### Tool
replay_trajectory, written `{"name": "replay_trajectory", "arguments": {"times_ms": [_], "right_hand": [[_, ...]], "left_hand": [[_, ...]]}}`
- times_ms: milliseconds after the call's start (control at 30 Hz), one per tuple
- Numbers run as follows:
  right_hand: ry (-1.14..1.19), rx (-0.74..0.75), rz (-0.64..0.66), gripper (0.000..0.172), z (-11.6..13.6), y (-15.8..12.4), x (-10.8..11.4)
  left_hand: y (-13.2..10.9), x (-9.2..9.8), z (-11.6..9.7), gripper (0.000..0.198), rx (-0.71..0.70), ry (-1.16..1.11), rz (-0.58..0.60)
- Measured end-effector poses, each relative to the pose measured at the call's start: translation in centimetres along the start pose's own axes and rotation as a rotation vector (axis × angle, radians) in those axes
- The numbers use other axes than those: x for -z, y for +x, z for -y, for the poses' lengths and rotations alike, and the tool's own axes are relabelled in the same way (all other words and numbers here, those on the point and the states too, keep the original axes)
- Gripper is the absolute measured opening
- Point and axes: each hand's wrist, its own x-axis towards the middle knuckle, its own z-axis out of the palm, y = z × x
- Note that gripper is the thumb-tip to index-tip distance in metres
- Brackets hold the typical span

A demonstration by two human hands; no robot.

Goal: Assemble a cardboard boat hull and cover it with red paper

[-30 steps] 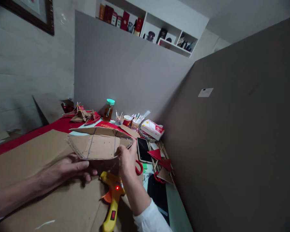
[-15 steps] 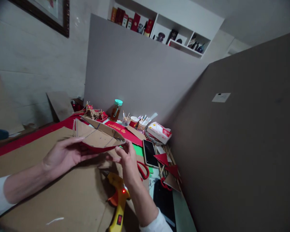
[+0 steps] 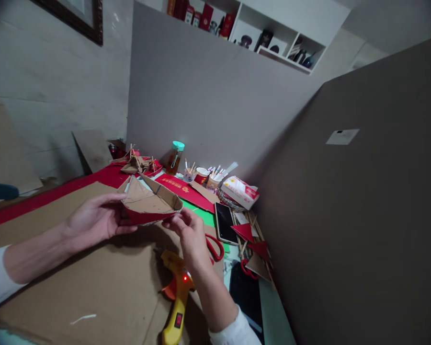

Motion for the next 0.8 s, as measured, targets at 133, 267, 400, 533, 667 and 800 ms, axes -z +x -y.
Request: {"name": "replay_trajectory", "arguments": {"times_ms": [133, 267, 400, 533, 667, 800], "right_hand": [[-0.099, -0.029, -0.012, 0.014, -0.6, 0.2, 0.9], [-0.155, -0.04, -0.04, 0.015, -0.6, 0.2, 1.1], [-0.168, -0.039, -0.077, 0.02, -0.4, 0.0, 0.6], [-0.14, -0.028, -0.106, 0.021, 0.2, -0.4, -0.1], [-0.077, -0.023, -0.148, 0.024, 0.9, -0.8, -0.8], [-0.06, -0.042, -0.18, 0.031, 1.2, -0.9, -0.9]], "left_hand": [[0.3, 0.4, -0.2, 0.027, 0.01, 0.034, 0.004], [0.3, 0.5, -0.1, 0.03, 0.02, 0.043, 0.001], [0.3, 0.3, -0.1, 0.033, 0.032, 0.034, -0.002], [0.2, 0.3, -0.1, 0.035, 0.055, 0.009, -0.004], [-0.1, 0.0, -0.1, 0.034, 0.062, -0.041, -0.013], [-0.2, -0.3, -0.2, 0.032, 0.024, -0.094, -0.026]]}}
